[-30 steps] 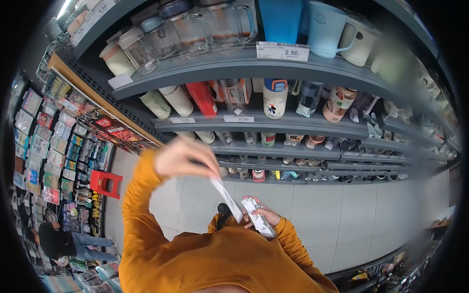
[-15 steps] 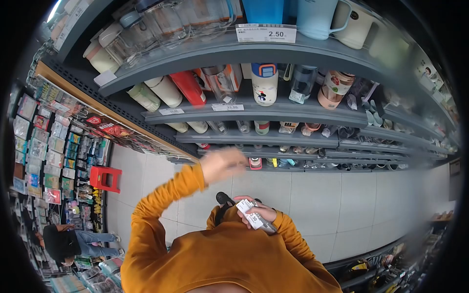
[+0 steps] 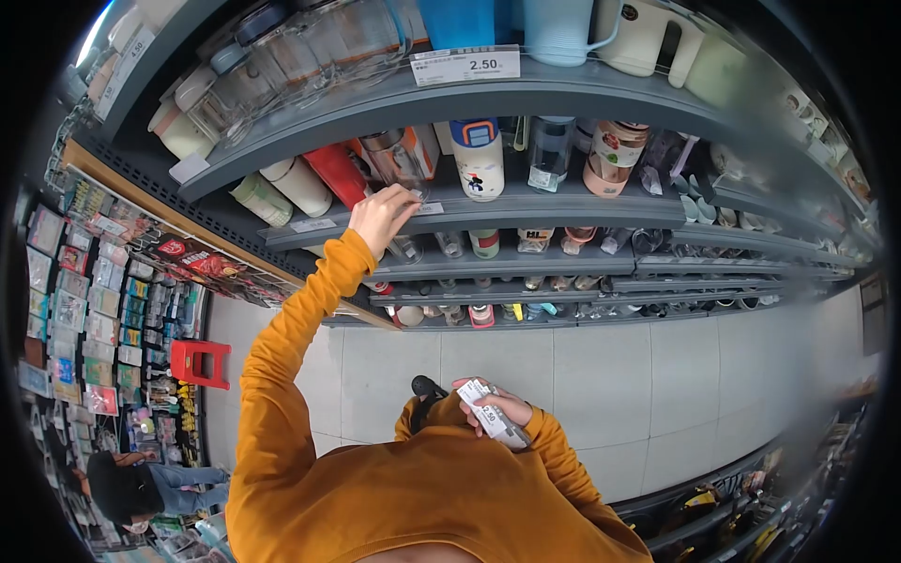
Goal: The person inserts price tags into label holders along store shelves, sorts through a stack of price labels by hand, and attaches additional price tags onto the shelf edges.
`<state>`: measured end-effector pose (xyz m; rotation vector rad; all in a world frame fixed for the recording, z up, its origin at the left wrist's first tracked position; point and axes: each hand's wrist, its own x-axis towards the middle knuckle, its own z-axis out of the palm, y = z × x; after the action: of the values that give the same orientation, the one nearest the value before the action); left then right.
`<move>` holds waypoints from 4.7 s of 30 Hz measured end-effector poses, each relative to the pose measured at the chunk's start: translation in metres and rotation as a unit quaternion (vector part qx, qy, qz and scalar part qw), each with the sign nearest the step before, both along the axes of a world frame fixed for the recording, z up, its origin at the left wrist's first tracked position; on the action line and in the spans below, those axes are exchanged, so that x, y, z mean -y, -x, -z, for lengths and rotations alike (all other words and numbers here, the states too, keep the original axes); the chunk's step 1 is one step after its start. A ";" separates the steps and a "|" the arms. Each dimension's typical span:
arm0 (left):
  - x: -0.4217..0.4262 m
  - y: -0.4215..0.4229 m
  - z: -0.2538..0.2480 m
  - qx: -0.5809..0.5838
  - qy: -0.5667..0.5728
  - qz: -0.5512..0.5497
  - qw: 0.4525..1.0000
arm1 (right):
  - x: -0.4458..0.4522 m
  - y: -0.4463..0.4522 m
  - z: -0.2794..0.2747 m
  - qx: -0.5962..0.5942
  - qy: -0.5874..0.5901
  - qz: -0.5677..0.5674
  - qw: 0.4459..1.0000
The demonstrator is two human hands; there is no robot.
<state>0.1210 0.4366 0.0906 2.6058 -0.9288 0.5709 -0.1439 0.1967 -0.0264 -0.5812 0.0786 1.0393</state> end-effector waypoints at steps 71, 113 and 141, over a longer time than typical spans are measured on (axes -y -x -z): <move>0.006 0.157 0.057 -0.482 -0.048 0.353 0.801 | -0.024 -0.018 0.024 -0.004 -0.071 -0.148 0.986; 0.092 0.103 -0.086 -0.033 0.172 0.172 0.969 | 0.018 0.065 0.023 0.054 0.014 0.351 0.935; 0.058 0.095 -0.173 -0.129 0.165 0.301 0.931 | 0.003 0.069 0.021 0.035 0.020 0.293 0.955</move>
<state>0.0263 0.3786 0.2634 1.8980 -1.3239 0.1887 -0.2132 0.1934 -0.0473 -0.5817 0.1981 0.4400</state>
